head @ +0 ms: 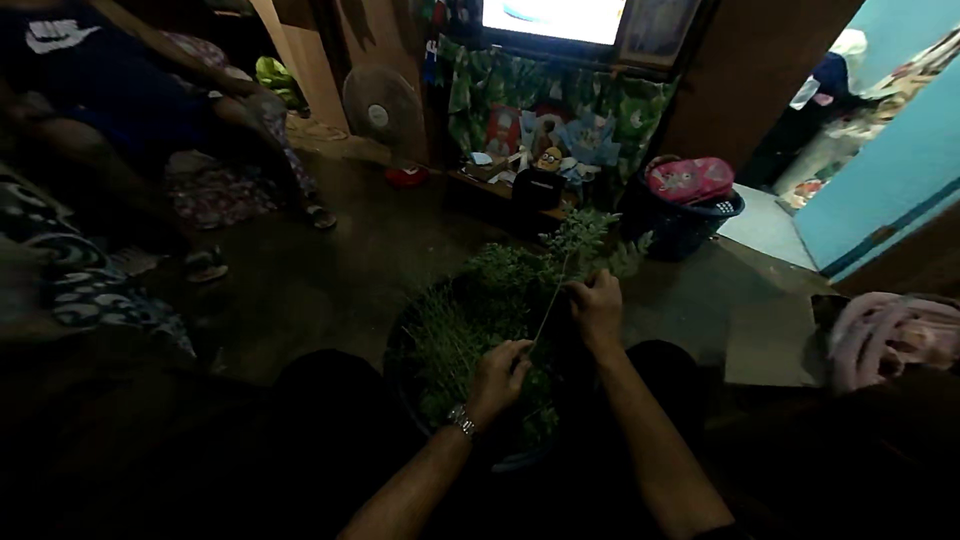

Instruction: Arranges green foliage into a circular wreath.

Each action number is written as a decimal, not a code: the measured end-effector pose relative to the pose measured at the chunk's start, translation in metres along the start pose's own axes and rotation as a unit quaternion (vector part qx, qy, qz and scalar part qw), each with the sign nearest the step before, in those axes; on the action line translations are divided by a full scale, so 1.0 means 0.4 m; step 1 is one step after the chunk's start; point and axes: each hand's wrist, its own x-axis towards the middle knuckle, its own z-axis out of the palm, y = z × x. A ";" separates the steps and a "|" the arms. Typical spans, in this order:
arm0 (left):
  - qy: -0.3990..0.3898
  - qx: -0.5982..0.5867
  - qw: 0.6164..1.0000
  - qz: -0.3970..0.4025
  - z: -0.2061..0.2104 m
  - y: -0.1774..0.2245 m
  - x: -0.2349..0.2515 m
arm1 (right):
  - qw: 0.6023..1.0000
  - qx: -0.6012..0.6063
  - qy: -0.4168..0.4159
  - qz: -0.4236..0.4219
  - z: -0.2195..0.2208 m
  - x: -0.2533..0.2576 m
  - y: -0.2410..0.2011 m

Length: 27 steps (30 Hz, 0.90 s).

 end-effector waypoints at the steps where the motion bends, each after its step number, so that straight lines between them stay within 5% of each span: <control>1: 0.000 -0.003 1.000 0.005 0.000 0.001 0.000 | 1.000 -0.005 0.003 -0.006 0.006 -0.002 -0.003; 10: -0.015 -0.021 1.000 -0.011 -0.012 -0.011 -0.003 | 0.994 -0.006 -0.104 -0.037 0.030 0.003 -0.010; 20: -0.037 -0.032 0.998 -0.026 -0.023 -0.006 0.000 | 0.998 -0.017 -0.046 -0.047 0.043 -0.008 -0.015; 24: -0.030 -0.047 0.998 -0.034 -0.025 -0.003 0.002 | 1.000 0.011 -0.015 0.009 0.054 -0.013 -0.039; 27: -0.028 -0.092 0.988 -0.121 -0.042 0.000 0.012 | 0.988 0.044 -0.075 0.130 0.014 0.008 -0.057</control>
